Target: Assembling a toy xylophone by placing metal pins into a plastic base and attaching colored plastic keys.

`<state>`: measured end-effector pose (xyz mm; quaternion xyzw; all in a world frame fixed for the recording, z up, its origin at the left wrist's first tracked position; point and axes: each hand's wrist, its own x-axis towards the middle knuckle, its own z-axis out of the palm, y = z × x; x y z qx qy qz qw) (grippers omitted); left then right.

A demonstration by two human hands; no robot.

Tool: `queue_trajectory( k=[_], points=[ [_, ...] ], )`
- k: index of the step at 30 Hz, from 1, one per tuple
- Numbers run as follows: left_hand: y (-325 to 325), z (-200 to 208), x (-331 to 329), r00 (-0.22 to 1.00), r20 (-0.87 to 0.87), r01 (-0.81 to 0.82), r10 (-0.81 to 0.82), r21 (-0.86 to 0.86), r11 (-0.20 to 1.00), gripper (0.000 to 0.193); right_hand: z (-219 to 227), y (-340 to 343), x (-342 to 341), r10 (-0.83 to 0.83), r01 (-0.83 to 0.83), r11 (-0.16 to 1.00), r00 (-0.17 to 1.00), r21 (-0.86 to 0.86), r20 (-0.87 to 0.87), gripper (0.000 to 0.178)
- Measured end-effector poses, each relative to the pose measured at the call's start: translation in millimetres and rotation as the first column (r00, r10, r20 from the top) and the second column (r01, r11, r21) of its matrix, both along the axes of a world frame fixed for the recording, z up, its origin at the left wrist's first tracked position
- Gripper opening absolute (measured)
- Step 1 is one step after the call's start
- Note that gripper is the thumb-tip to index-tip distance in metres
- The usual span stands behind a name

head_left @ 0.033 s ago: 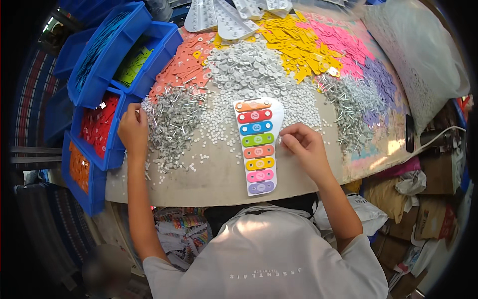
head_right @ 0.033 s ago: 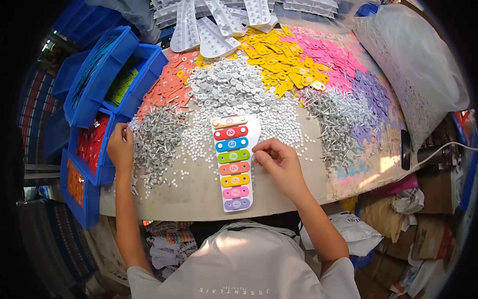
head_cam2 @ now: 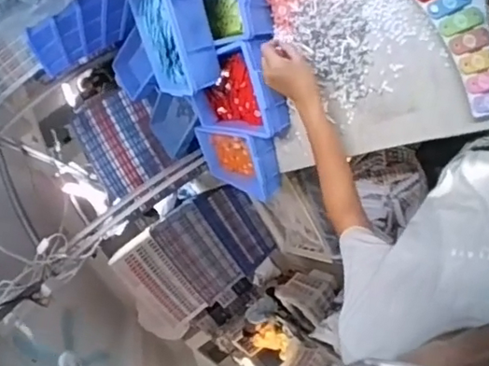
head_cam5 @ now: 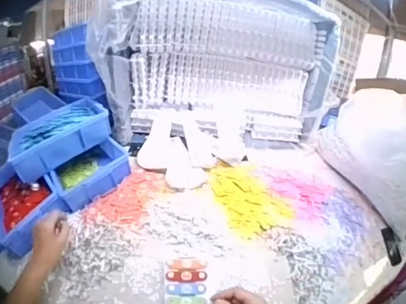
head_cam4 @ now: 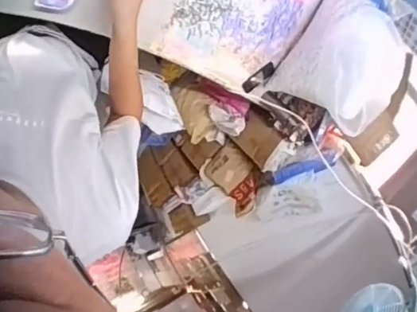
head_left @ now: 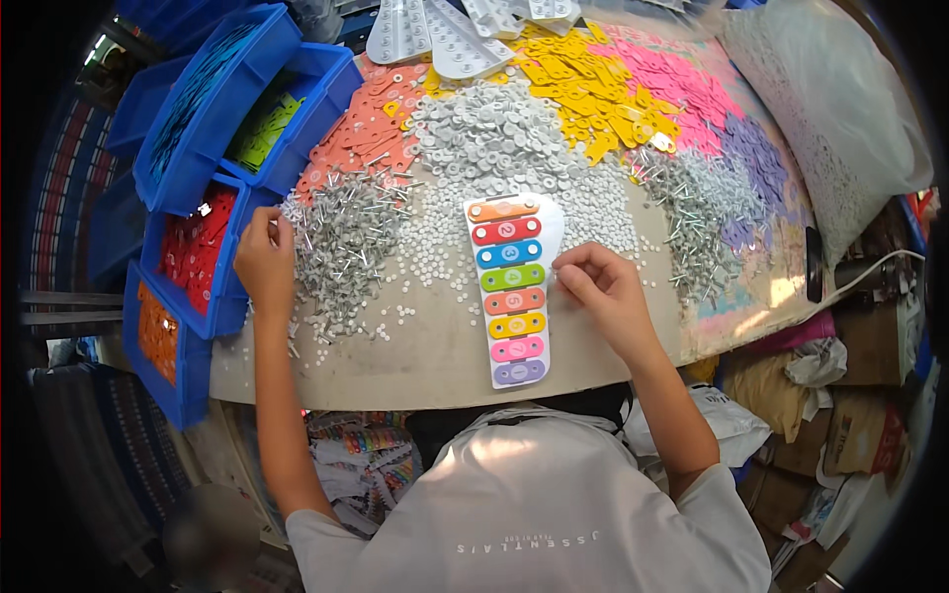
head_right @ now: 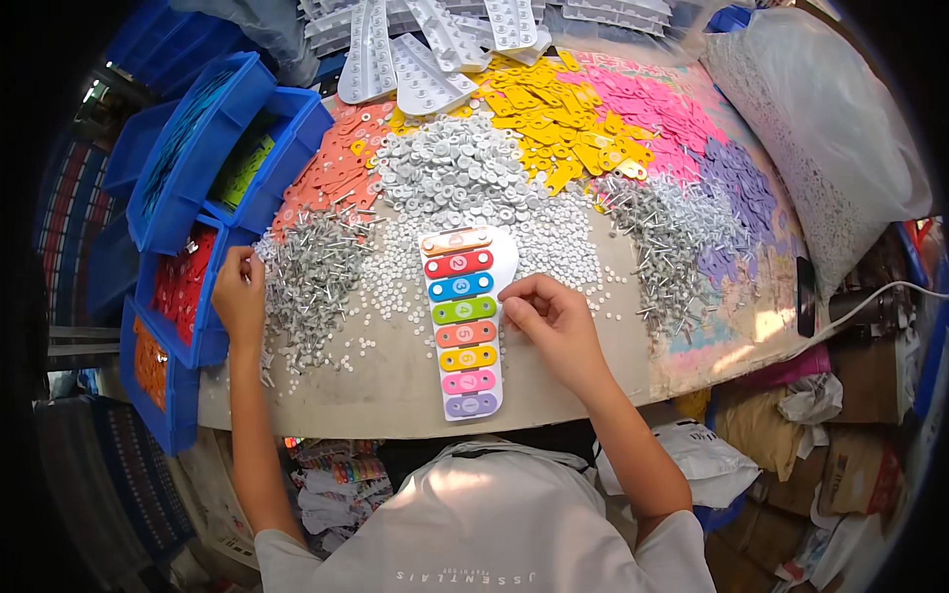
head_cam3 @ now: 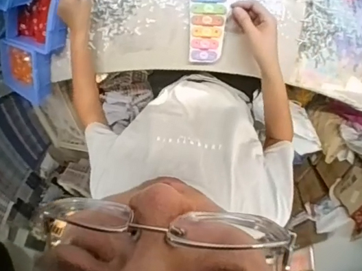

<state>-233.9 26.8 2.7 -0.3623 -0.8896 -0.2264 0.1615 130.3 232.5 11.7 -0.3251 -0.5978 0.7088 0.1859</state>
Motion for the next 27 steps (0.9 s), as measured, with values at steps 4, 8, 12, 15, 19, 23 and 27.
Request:
queue_trajectory(
  k=[4, 8, 12, 15, 19, 23, 27],
  points=[
    [4, 30, 69, 0.864, 0.448, 0.13, -0.229, 0.243, 0.961, 0.006, -3, 0, -7, 0.066, -0.063, 0.994, 0.997, -0.085, 0.04, 0.012],
    [12, 10, 124, 0.672, 0.387, 0.585, -0.631, 0.244, 0.773, 0.009, -15, -7, -16, 0.026, -0.025, 0.998, 0.999, -0.054, 0.024, 0.012],
    [12, -15, 148, 0.756, 0.319, 0.582, -0.571, 0.07, 0.81, 0.01, -12, -4, -17, 0.003, -0.027, 0.986, 0.99, 0.167, 0.144, 0.02],
    [11, -15, 154, 0.79, 0.231, 0.584, -0.567, -0.003, 0.812, 0.012, -12, -4, -17, 0.021, -0.05, 0.994, 0.96, 0.096, 0.28, 0.027],
    [18, -10, 169, 0.794, 0.22, 0.586, -0.567, -0.028, 0.81, 0.013, -15, -5, -17, -0.009, 0.012, 1.0, 0.967, -0.007, 0.256, 0.029],
    [18, -20, 175, 0.82, 0.179, 0.555, -0.543, -0.019, 0.832, 0.017, -16, -5, -16, -0.016, 0.024, 0.999, 0.977, -0.031, 0.215, 0.03],
    [26, -15, 182, 0.527, 0.753, 0.206, -0.395, 0.338, 0.918, 0.016, -13, -6, -20, -0.003, 0.015, 0.998, 0.976, -0.053, 0.218, 0.029]
  ],
)
